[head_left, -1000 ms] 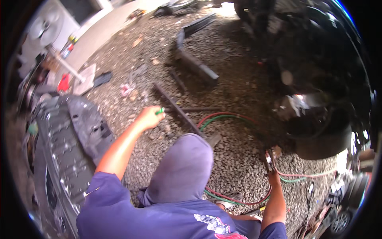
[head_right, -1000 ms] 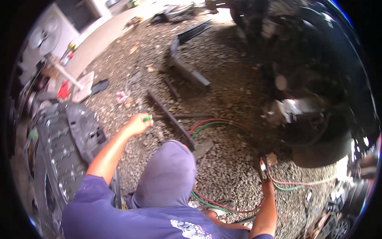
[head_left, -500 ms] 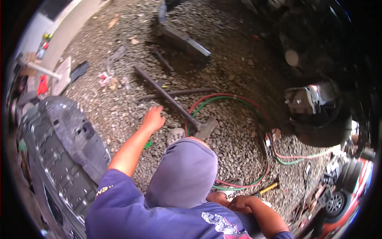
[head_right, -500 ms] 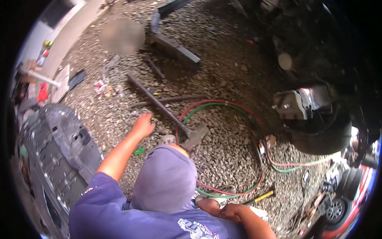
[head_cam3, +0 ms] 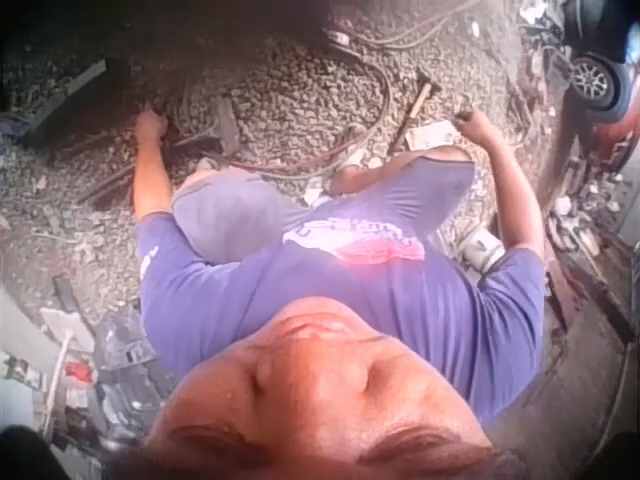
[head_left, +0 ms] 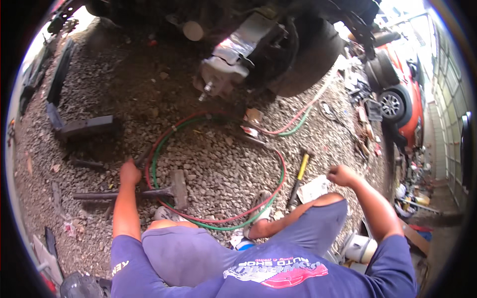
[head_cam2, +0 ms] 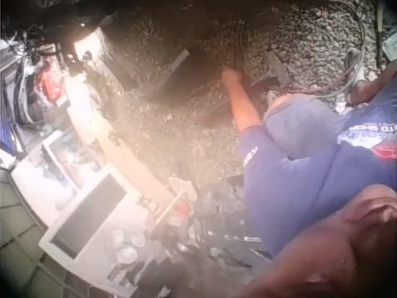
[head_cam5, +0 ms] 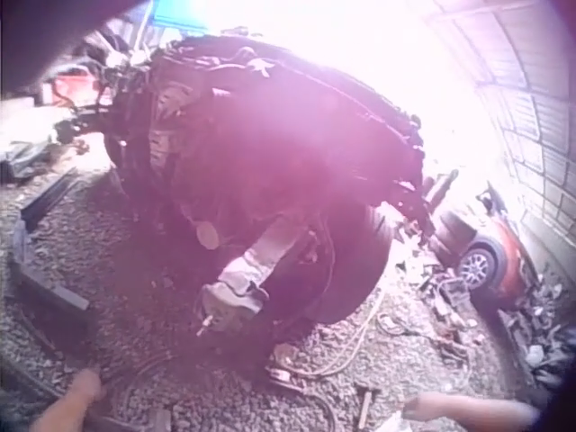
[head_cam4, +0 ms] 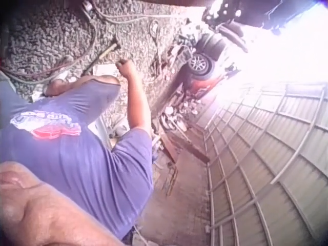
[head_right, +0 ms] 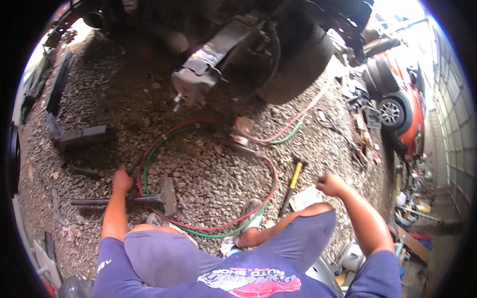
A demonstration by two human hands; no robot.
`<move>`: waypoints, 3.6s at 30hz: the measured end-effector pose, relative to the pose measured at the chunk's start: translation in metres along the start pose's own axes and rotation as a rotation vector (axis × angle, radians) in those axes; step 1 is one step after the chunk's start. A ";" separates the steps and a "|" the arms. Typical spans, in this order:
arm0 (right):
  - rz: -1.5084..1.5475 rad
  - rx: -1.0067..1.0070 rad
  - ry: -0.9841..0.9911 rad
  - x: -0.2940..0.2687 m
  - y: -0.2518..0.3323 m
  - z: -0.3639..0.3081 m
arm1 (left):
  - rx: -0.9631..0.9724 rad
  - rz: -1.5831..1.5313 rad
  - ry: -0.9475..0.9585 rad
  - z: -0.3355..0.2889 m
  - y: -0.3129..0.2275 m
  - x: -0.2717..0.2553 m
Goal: Heating a metal vehicle frame component with a blowtorch and striking it with a hammer to adjust its shape.
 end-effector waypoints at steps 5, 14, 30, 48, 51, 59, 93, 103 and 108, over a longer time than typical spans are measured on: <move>0.591 0.179 0.067 0.136 -0.059 0.015 | 0.036 -0.182 0.002 -0.064 -0.061 -0.090; 0.534 0.398 0.105 0.334 -0.019 0.128 | 0.459 -0.634 0.295 -0.259 -0.371 -0.294; 1.270 0.770 -0.104 0.431 -0.013 0.194 | 0.802 0.445 0.887 -0.444 -0.730 -0.033; 2.239 -0.577 -0.175 0.160 0.026 0.027 | 0.645 0.667 0.605 -0.315 -0.804 -0.036; 2.265 -0.583 0.045 0.144 0.065 0.009 | 0.758 0.765 0.467 -0.301 -0.792 -0.032; 2.606 -0.537 0.627 0.143 0.173 0.070 | 0.830 0.887 0.423 -0.311 -0.738 0.006; 2.472 -1.678 1.246 -0.074 0.256 -0.009 | 0.890 0.849 0.469 -0.290 -0.736 -0.006; 1.729 -1.956 0.632 -0.116 0.283 -0.220 | 0.922 0.852 0.482 -0.308 -0.727 -0.014; 2.483 -1.051 1.155 0.023 0.252 -0.058 | 0.889 0.863 0.457 -0.313 -0.717 -0.013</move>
Point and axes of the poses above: each hand's wrist, its own z-axis towards the middle knuckle, its own x-axis out of the palm, y = z × x, the point moved 5 cm from there along z, towards the middle knuckle, and after that the axes turned 15 degrees about -z, right-handed, at the moved point
